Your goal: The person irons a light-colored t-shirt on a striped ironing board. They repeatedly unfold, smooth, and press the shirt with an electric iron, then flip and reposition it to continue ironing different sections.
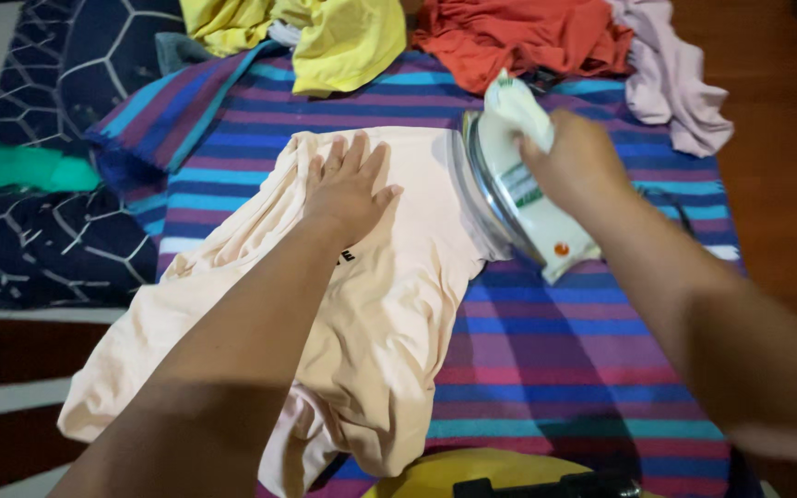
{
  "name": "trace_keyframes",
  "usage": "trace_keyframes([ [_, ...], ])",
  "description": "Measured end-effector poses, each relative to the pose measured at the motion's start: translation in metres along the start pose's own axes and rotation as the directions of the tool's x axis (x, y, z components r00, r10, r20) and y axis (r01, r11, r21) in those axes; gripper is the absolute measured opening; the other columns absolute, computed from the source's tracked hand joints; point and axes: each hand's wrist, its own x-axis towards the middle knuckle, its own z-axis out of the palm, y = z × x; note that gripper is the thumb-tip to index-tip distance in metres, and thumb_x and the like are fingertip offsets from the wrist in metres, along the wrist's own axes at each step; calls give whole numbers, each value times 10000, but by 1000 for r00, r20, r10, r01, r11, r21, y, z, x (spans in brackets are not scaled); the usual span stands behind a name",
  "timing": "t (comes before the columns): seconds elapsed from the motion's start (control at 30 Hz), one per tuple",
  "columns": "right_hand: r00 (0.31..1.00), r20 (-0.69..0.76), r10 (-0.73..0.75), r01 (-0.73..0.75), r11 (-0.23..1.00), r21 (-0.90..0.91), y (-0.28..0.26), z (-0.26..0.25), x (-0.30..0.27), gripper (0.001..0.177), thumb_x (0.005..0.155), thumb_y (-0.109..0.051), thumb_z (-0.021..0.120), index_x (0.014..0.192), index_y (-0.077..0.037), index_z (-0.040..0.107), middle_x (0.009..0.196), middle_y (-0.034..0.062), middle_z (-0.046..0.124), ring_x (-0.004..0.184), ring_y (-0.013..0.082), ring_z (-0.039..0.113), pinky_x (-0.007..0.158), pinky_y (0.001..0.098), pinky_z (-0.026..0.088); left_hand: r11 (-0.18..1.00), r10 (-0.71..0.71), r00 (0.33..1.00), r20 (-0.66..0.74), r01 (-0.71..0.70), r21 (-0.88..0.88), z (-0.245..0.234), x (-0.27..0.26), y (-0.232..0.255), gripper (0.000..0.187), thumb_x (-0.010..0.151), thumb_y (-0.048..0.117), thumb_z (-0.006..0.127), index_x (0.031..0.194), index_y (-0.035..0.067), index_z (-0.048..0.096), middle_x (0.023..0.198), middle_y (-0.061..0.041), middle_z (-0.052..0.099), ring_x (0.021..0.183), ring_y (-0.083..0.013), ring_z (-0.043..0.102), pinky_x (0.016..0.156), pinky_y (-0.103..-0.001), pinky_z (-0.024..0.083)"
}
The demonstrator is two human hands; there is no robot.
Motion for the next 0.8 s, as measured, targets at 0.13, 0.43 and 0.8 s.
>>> trace_keyframes([
  [0.13,993,6,-116,116,993,10,-4,2,32,399,941,-305,740,1112,41,640,981,306,694,911,485,677,776,530,530,993,-115,993,-14,116,25,-2,5,-14,751,995,562,437,1622,236,184,1709,-57,53,1565,-304,36,1239,-505,51],
  [0.43,872,344,-348,355,934,46,20,-41,-6,522,892,-404,718,1256,-42,624,918,273,710,833,451,699,722,511,538,952,-279,911,-305,219,-216,-9,-5,-76,821,851,274,750,1560,94,377,1519,-150,435,1357,-409,425,1090,-523,361],
  [0.8,883,213,-418,404,908,109,-63,8,22,497,939,-496,704,1154,-49,690,914,240,716,852,449,684,726,541,524,665,-485,873,-42,338,-666,-11,6,-118,262,944,141,615,1192,82,678,901,-57,670,757,-203,596,652,-387,474],
])
